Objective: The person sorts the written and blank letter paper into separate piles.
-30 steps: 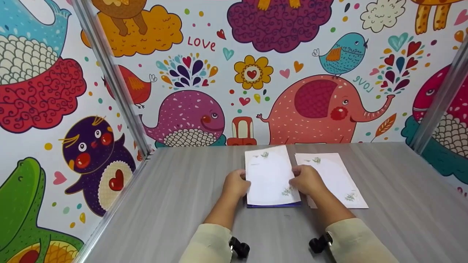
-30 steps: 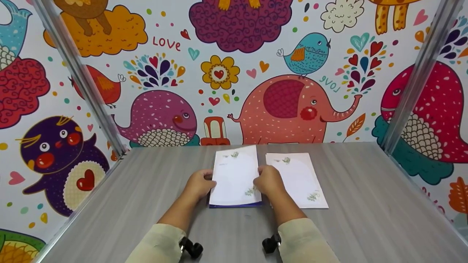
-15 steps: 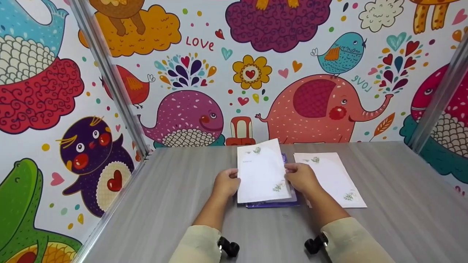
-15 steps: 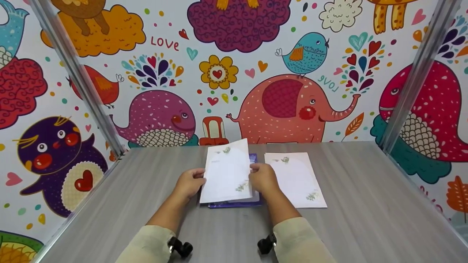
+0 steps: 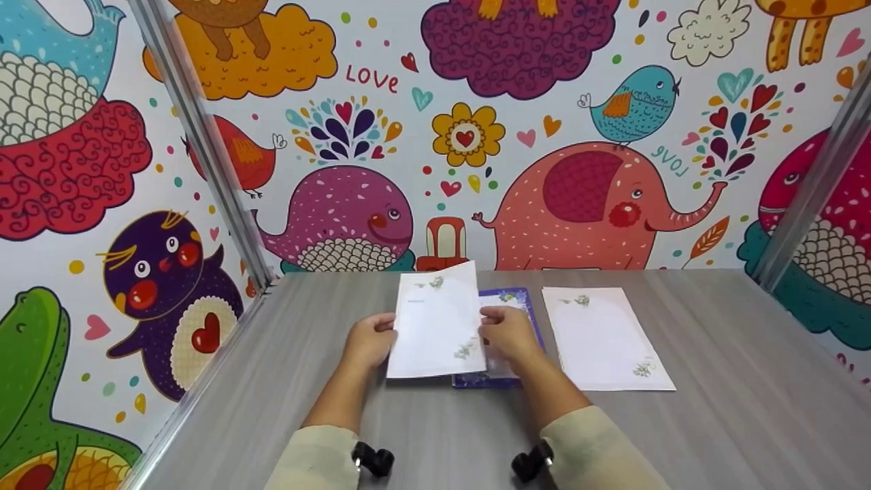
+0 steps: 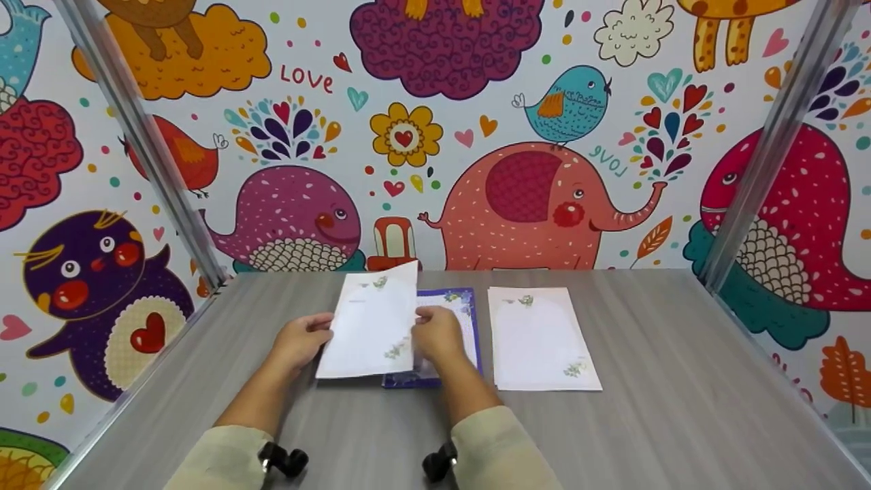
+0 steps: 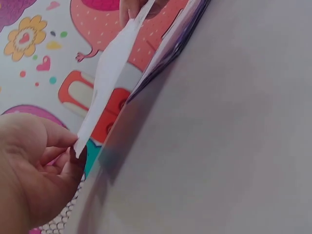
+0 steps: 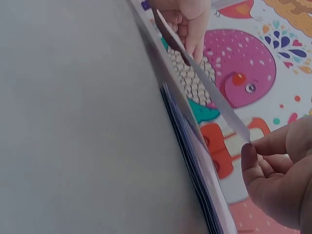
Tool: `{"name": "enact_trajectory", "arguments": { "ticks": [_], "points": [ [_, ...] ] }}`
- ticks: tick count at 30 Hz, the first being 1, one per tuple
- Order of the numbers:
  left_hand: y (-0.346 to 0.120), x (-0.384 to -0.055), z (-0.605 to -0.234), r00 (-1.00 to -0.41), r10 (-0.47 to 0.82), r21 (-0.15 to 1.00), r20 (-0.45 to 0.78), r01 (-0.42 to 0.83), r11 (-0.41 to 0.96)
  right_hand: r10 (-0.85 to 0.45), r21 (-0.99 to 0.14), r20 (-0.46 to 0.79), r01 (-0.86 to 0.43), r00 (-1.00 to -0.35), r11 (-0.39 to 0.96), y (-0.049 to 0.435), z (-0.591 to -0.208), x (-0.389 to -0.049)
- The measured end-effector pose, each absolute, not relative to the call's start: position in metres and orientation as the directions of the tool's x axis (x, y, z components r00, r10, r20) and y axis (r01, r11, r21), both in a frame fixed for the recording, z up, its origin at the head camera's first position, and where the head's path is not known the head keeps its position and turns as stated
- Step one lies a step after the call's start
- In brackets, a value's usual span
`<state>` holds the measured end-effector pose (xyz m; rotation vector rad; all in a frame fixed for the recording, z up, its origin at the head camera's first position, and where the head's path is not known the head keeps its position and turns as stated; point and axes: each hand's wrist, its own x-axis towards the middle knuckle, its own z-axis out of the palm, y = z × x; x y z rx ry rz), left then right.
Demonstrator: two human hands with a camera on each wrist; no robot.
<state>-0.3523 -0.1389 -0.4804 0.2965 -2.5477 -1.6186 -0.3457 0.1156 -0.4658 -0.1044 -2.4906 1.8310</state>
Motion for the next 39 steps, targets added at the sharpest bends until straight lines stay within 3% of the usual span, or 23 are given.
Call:
{"name": "enact_trajectory", "arguments": {
  "ticks": [17, 27, 39],
  "points": [
    [-0.203, -0.342, -0.48, -0.969, -0.244, 0.937, -0.049, -0.129, 0.325, 0.054, -0.956, -0.029, 0.044, -0.998, 0.292, 0.053, -0.466, -0.337],
    [-0.211, -0.342, -0.486, -0.958, -0.287, 0.863, -0.002, -0.147, 0.484, -0.064, -0.961, -0.134, 0.114, -0.989, 0.251, 0.053, -0.474, -0.335],
    [-0.216, -0.342, -0.487, -0.948, -0.318, 0.809, 0.001, -0.186, 0.557, -0.129, -0.916, -0.252, 0.193, -0.959, 0.353, 0.06, -0.468, -0.332]
  ]
}}
